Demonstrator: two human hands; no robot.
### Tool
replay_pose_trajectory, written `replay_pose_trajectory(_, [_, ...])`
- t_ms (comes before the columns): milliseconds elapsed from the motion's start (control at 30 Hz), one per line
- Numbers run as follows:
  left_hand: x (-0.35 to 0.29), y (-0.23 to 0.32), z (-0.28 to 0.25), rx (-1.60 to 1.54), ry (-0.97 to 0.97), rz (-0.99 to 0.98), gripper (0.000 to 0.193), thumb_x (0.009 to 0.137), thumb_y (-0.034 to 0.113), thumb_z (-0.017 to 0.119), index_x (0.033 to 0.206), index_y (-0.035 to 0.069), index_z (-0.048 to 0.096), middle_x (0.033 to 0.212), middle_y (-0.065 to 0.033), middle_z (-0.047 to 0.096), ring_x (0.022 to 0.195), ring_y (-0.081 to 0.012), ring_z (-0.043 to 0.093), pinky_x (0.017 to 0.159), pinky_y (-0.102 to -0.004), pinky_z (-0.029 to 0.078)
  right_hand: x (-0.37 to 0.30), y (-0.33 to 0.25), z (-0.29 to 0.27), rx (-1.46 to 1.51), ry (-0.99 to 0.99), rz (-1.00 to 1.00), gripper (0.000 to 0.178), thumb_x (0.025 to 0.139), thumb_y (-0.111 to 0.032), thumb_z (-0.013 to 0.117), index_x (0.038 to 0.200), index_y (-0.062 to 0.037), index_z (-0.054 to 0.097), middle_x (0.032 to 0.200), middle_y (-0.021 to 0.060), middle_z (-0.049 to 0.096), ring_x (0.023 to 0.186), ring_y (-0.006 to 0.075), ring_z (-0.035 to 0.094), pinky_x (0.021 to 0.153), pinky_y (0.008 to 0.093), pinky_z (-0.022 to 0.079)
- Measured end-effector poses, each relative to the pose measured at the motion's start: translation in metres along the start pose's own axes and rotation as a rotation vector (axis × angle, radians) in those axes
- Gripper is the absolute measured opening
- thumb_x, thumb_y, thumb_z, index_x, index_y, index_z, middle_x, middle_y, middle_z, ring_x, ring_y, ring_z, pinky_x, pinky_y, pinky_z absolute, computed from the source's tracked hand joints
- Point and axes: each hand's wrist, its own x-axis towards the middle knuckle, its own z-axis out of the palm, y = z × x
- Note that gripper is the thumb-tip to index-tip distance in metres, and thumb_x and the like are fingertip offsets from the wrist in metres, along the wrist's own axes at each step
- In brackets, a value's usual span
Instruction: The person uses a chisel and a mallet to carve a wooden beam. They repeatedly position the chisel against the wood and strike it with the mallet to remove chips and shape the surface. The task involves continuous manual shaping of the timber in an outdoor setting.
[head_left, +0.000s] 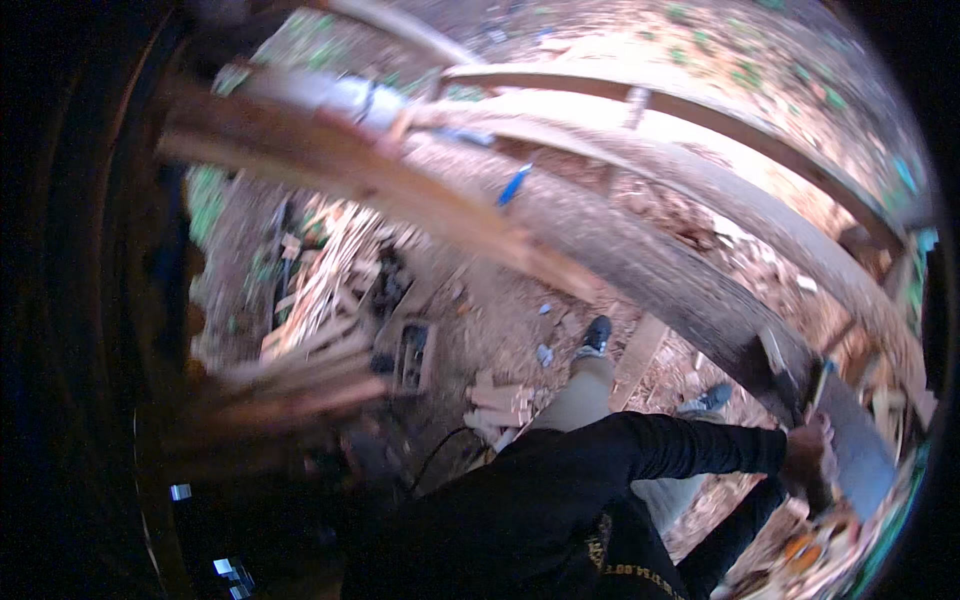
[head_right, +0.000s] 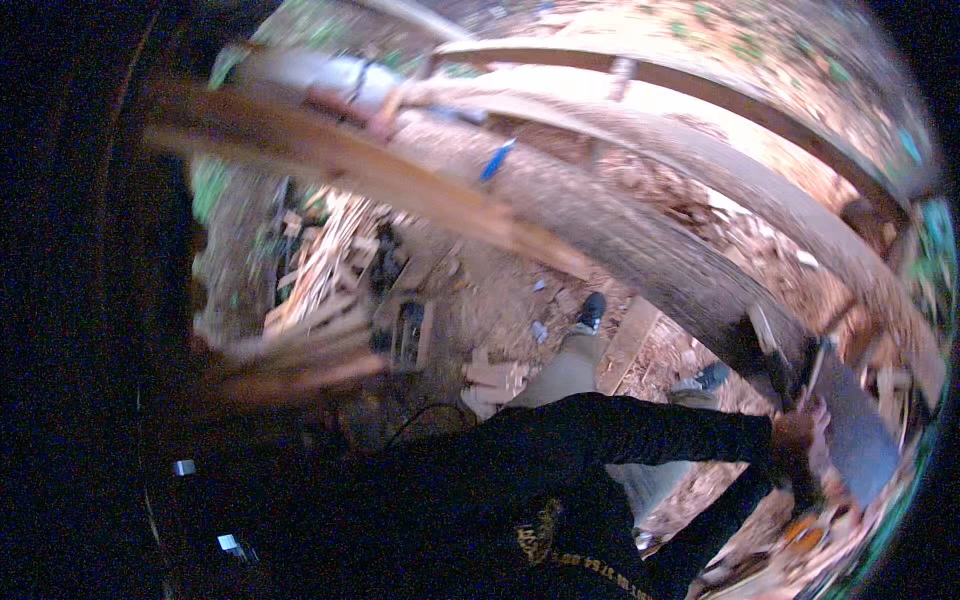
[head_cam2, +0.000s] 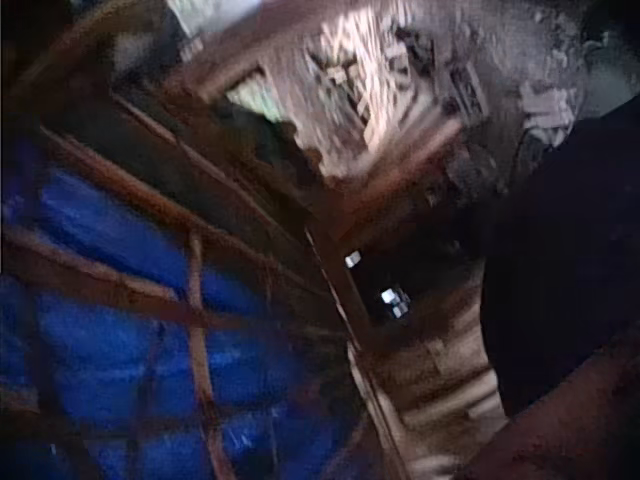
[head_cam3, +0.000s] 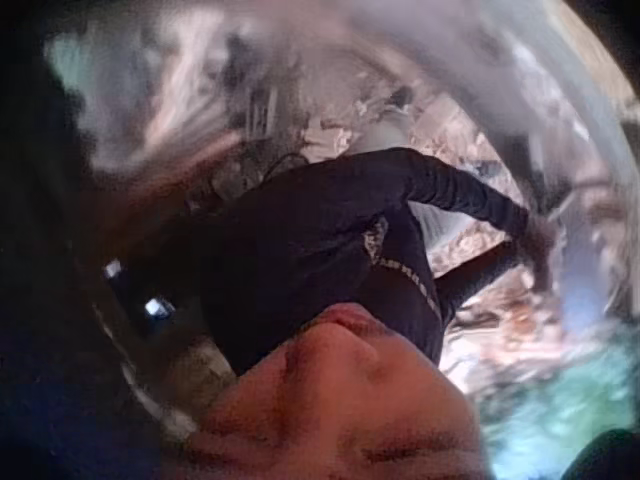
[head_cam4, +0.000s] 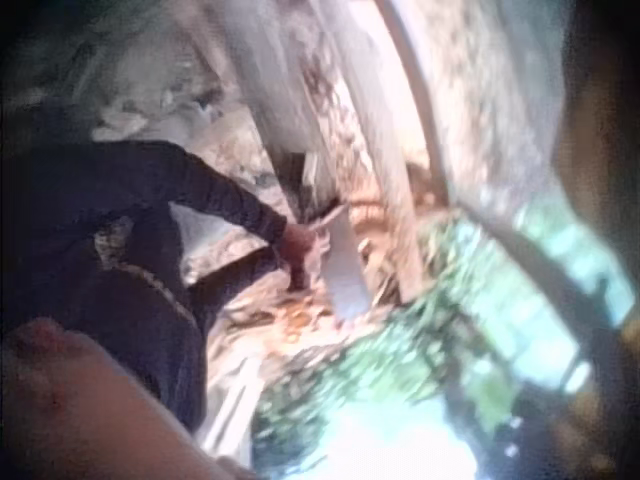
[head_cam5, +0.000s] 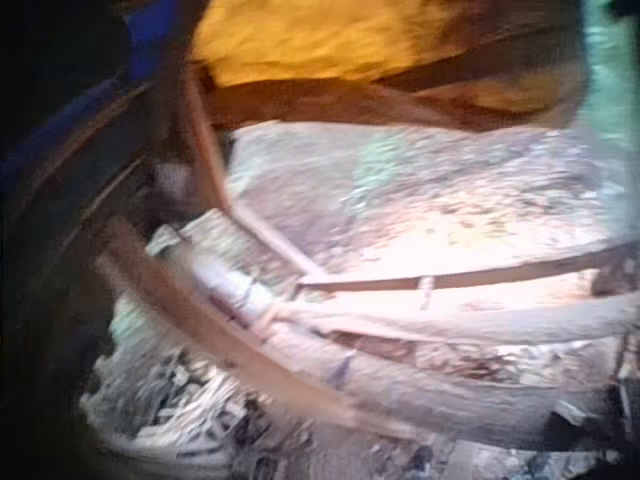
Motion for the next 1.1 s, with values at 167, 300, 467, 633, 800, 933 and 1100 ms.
replay_pose_trajectory(167, [0.049,-0.028,-0.004,0.536,-0.315,0.135,0.032,0.053,0.050,0.075,0.061,0.020,0.068,0.057,-0.0046,0.061,0.053,-0.0262,0.061,0.054,-0.0419,0.048,0.018,0.042,-0.028,-0.017,-0.034,0.020,0.006,0.087,-0.016,0.057,0.091,-0.0120,0.059,0.072,0.0036,0.053,0.063,0.0178,0.048,0.054,0.0302,0.039])
replay_pose_trajectory(300, [0.075,0.004,0.090,2.543,-0.833,0.109,0.036,0.054,0.051,0.078,0.063,0.018,0.070,0.058,-0.0044,0.062,0.052,-0.0251,0.061,0.054,-0.0378,0.049,0.036,0.077,-0.052,-0.011,-0.031,0.064,0.007,0.089,-0.019,0.055,0.088,-0.0121,0.057,0.069,0.0027,0.051,0.059,0.0159,0.046,0.051,0.0290,0.037])
replay_pose_trajectory(467, [0.056,0.010,0.085,2.651,-0.709,-0.140,0.036,0.057,0.043,0.080,0.075,0.014,0.070,0.065,-0.0087,0.064,0.061,-0.0293,0.063,0.058,-0.0393,0.050,0.025,0.078,-0.058,0.124,-0.189,0.126,0.012,0.092,-0.023,0.054,0.085,-0.0124,0.055,0.066,0.0014,0.049,0.054,0.0134,0.044,0.047,0.0275,0.035])
replay_pose_trajectory(633, [0.054,0.031,0.141,2.544,-0.675,0.142,0.036,0.058,0.040,0.080,0.079,0.012,0.068,0.069,-0.0094,0.064,0.064,-0.0299,0.064,0.059,-0.0401,0.051,0.033,0.086,-0.095,0.364,-0.073,0.383,0.019,0.095,-0.026,0.052,0.082,-0.0126,0.053,0.062,0.0002,0.046,0.049,0.0110,0.042,0.043,0.0260,0.033])
replay_pose_trajectory(800, [0.048,0.033,0.205,2.209,-0.649,0.340,0.037,0.060,0.036,0.080,0.084,0.011,0.066,0.073,-0.0101,0.065,0.068,-0.0304,0.065,0.060,-0.0409,0.051,-0.037,0.060,-0.164,0.664,0.245,0.805,0.025,0.098,-0.030,0.050,0.079,-0.0129,0.050,0.059,-0.0010,0.044,0.044,0.0086,0.040,0.039,0.0245,0.031])
replay_pose_trajectory(933, [0.062,0.045,0.244,2.058,-0.659,0.048,0.035,0.062,0.030,0.078,0.086,0.010,0.062,0.075,-0.0108,0.064,0.071,-0.0317,0.065,0.062,-0.0421,0.052,-0.090,-0.021,-0.152,0.875,0.317,1.029,0.030,0.100,-0.033,0.048,0.077,-0.0131,0.049,0.056,-0.0019,0.042,0.040,0.0067,0.038,0.036,0.0233,0.029])
replay_pose_trajectory(1100, [0.056,0.043,0.265,2.085,-0.684,-0.056,0.033,0.063,0.025,0.078,0.084,0.010,0.058,0.075,-0.0104,0.062,0.070,-0.0319,0.064,0.062,-0.0425,0.052,-0.114,-0.101,-0.181,0.883,0.284,0.935,0.040,0.102,-0.044,0.037,0.081,-0.0114,0.045,0.051,-0.0023,0.037,0.036,0.0082,0.034,0.033,0.0233,0.026])
